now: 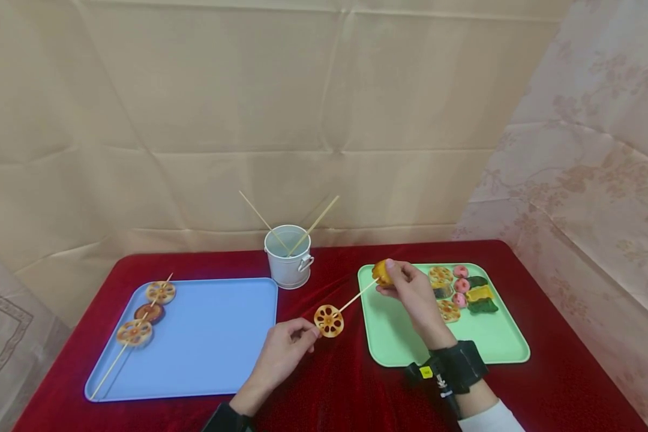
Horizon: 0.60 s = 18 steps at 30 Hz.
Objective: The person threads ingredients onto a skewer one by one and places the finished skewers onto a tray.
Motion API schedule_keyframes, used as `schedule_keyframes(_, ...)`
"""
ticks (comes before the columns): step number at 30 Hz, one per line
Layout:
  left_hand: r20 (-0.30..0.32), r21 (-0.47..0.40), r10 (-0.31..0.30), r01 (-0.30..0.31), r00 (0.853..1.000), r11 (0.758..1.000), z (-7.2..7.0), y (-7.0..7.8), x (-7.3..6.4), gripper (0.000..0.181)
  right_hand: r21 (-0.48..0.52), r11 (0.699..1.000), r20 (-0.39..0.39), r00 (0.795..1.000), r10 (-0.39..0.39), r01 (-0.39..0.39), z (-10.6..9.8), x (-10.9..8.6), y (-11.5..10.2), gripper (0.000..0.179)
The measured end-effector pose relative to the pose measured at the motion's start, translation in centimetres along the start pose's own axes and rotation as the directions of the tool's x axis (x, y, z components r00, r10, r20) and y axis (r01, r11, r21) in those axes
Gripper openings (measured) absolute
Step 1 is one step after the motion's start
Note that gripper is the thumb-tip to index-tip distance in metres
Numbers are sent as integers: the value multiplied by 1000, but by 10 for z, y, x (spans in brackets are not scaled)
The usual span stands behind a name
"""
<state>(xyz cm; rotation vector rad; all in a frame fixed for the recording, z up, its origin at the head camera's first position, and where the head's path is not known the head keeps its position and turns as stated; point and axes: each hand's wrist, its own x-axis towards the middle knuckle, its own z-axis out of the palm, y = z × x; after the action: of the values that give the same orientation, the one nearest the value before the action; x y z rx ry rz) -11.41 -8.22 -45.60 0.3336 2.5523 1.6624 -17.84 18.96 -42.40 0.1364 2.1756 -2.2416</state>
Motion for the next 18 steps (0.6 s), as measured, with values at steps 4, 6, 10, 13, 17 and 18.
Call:
schedule_keyframes(4, -4, -13, -8, 8, 1000, 1000, 1, 0, 0, 16, -52, 998, -17, 1000, -19, 18, 2, -2, -3, 51)
schedule_keyframes(6, -7, -14, -8, 8, 1000, 1000, 2, 0, 0, 16, -68, 997, -10, 1000, -25, 24, 2, -2, -5, 51)
schedule_keyframes(10, -18, -12, 2, -2, 1000, 1000, 2, 0, 0, 17, -79, 996, 18, 999, -38, 40, 0, -5, -8, 48)
schedule_keyframes(13, -21, -12, 10, -10, 1000, 1000, 2, 1, 0, 17, -105, 994, 37, 999, -40, 44, -1, -7, -11, 47)
schedule_keyframes(17, -20, -14, 17, -17, 1000, 1000, 3, 2, 0, 17, -148, 988, 62, 998, -21, 30, 2, -8, -12, 49)
schedule_keyframes(18, -23, -13, 19, -19, 1000, 1000, 3, 2, -1, 17, -154, 988, 63, 998, -16, 26, 3, -8, -11, 49)
